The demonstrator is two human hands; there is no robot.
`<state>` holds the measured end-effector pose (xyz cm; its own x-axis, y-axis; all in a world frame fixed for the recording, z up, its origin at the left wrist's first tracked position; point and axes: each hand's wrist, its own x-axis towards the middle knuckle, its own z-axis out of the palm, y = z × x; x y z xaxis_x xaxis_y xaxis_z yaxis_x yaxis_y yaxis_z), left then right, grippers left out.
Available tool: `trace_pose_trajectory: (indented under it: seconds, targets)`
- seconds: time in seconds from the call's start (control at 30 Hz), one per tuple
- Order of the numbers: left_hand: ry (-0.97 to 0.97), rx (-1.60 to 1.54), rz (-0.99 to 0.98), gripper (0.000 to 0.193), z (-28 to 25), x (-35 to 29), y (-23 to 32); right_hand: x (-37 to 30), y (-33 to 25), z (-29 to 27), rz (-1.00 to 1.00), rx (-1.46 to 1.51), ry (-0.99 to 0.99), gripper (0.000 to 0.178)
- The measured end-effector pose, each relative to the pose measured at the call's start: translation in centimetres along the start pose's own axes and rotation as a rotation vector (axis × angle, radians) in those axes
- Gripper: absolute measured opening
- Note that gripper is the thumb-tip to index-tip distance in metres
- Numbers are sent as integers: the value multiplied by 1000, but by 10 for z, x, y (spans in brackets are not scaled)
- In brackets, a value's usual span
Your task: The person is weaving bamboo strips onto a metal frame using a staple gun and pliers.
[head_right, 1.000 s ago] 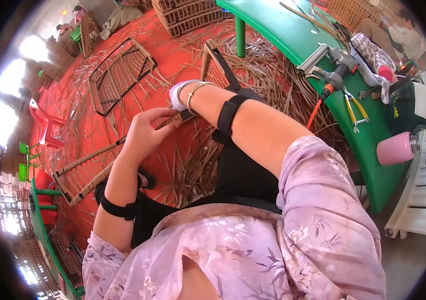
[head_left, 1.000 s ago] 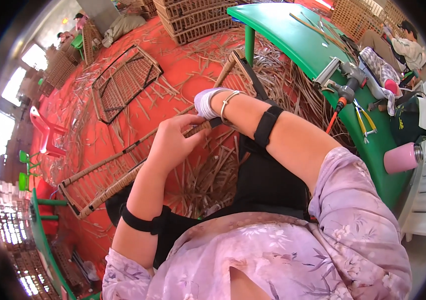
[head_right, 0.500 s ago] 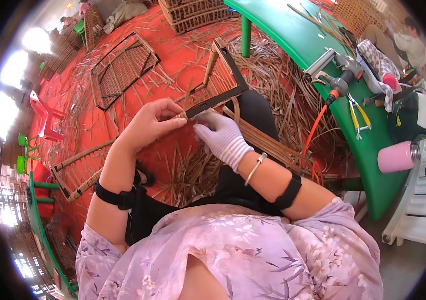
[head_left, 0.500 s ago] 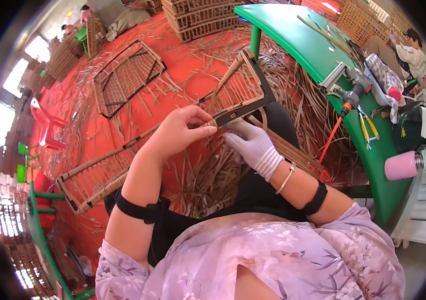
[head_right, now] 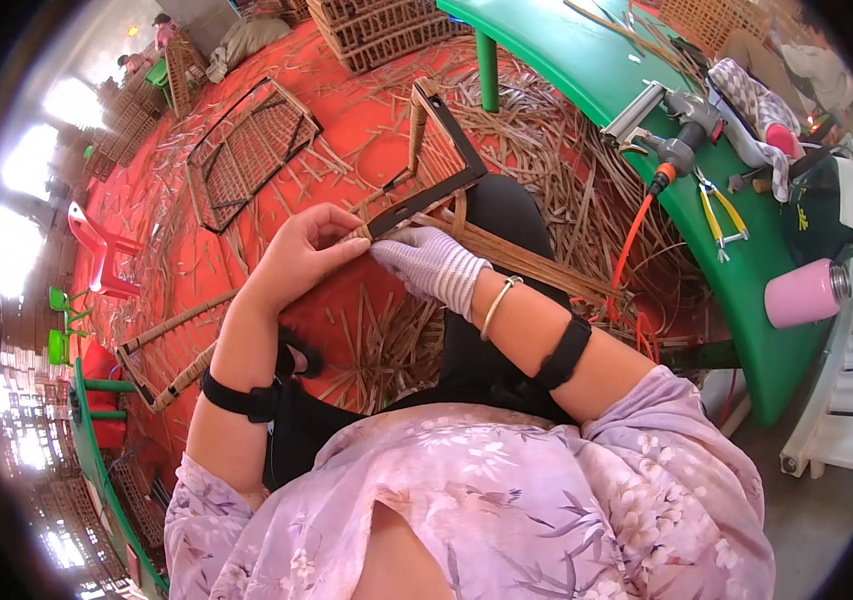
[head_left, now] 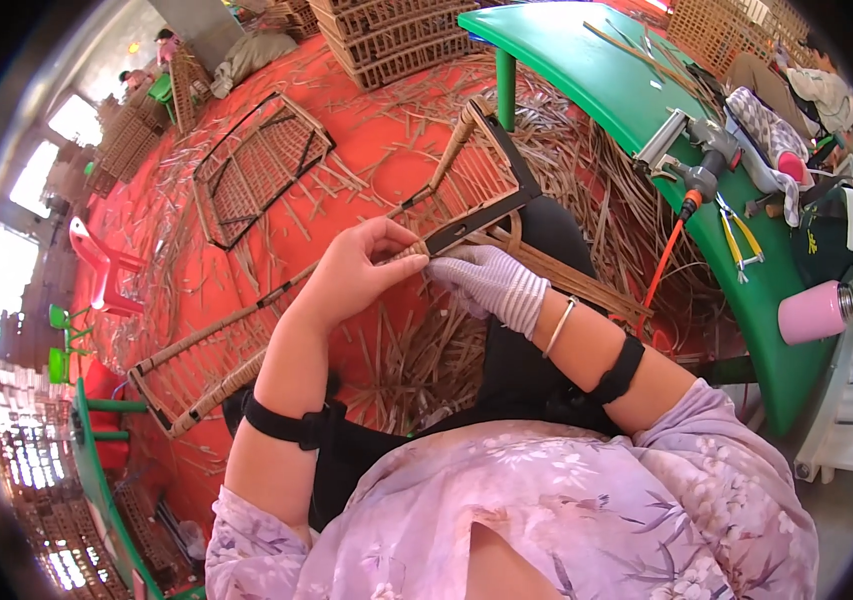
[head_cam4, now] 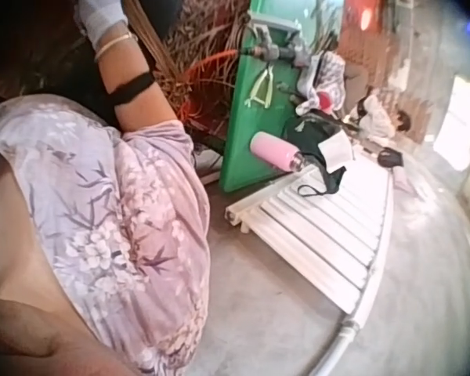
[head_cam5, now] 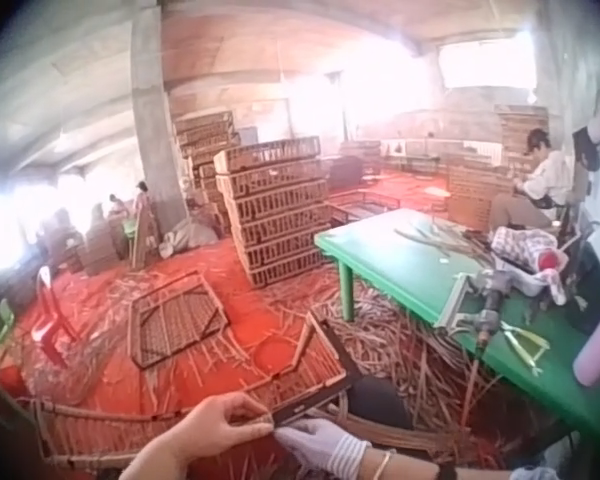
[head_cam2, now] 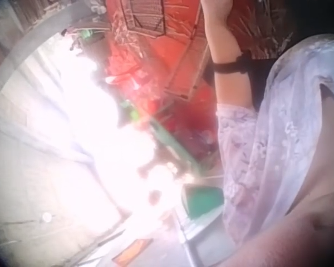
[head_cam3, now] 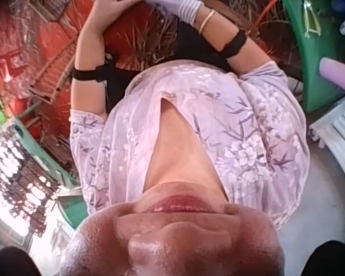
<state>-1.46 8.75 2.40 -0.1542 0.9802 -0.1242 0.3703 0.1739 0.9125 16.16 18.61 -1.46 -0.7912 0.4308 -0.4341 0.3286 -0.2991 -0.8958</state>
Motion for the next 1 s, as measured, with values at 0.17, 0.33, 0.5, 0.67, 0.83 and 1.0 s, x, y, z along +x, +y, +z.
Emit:
trace_pose_trajectory:
  seconds: [0.17,0.33,0.5,0.67,0.83,1.0]
  targets:
    - [31,-4,97,25,6,-1,-1,3,24,7,-242,68,136,31]
    - [149,171,214,28,11,-7,-3,-6,23,12,-347,127,178,29]
    - [214,247,265,27,14,-9,2,-14,20,9,-414,-10,220,29]
    - [248,290,283,28,14,-7,-2,-22,13,6,-449,-32,227,31]
    - [273,327,237,28,13,-14,4,-33,-13,0,-633,-449,305,26]
    - [298,350,272,29,16,-14,-2,-35,-63,-1,-929,-1050,392,32]
